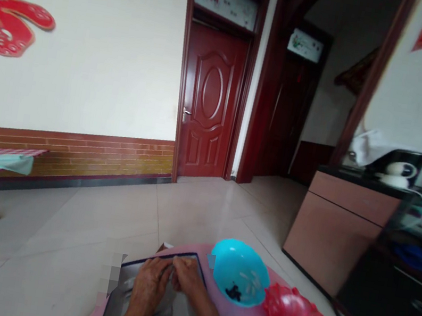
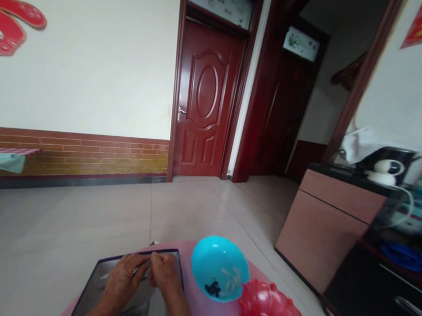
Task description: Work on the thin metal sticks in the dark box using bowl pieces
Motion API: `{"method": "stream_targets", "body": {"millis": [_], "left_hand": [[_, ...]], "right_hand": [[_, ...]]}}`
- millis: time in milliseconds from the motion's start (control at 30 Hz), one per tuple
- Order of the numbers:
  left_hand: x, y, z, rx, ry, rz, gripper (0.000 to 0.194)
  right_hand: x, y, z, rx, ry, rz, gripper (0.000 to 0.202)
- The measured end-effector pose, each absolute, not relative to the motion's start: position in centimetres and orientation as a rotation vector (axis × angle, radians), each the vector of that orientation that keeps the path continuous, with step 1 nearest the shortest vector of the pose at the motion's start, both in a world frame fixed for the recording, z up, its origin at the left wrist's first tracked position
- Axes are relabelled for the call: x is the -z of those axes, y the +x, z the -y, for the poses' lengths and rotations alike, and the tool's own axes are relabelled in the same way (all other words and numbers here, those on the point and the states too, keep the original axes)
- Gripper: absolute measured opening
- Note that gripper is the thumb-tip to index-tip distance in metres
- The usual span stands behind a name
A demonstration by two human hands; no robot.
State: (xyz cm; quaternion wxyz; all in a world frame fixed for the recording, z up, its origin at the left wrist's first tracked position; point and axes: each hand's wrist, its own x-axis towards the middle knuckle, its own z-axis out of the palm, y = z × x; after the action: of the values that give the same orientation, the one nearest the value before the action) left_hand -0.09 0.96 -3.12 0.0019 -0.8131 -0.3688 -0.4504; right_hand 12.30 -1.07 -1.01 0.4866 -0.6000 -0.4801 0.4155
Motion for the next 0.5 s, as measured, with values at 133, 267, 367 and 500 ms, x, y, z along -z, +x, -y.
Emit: {"method": "stream_targets", "body": {"millis": [133, 267, 367, 500], "left_hand": [[2.4, -0.1, -0.6, 1.564, -2.376, 1.227, 0.029], [1.8, -0.4, -0.3, 1.622, -2.367, 1.685, 0.035], [1.7, -0.8, -0.6, 1.749, -2.379, 2.139, 0.041], [1.5, -1.0, -1.3, 2.489, -2.164, 2.337, 0.045]], "right_hand": [[1.5, 12.5, 0.1, -0.984, -1.470, 1.004, 0.039], [1.8, 12.8, -0.5, -1.006, -1.452, 0.878, 0.043], [2.0, 12.6, -0.3, -1.080, -1.415, 0.866, 0.043], [2.1, 11.6, 0.4, -1.257, -1.335, 1.015, 0.048]]}}
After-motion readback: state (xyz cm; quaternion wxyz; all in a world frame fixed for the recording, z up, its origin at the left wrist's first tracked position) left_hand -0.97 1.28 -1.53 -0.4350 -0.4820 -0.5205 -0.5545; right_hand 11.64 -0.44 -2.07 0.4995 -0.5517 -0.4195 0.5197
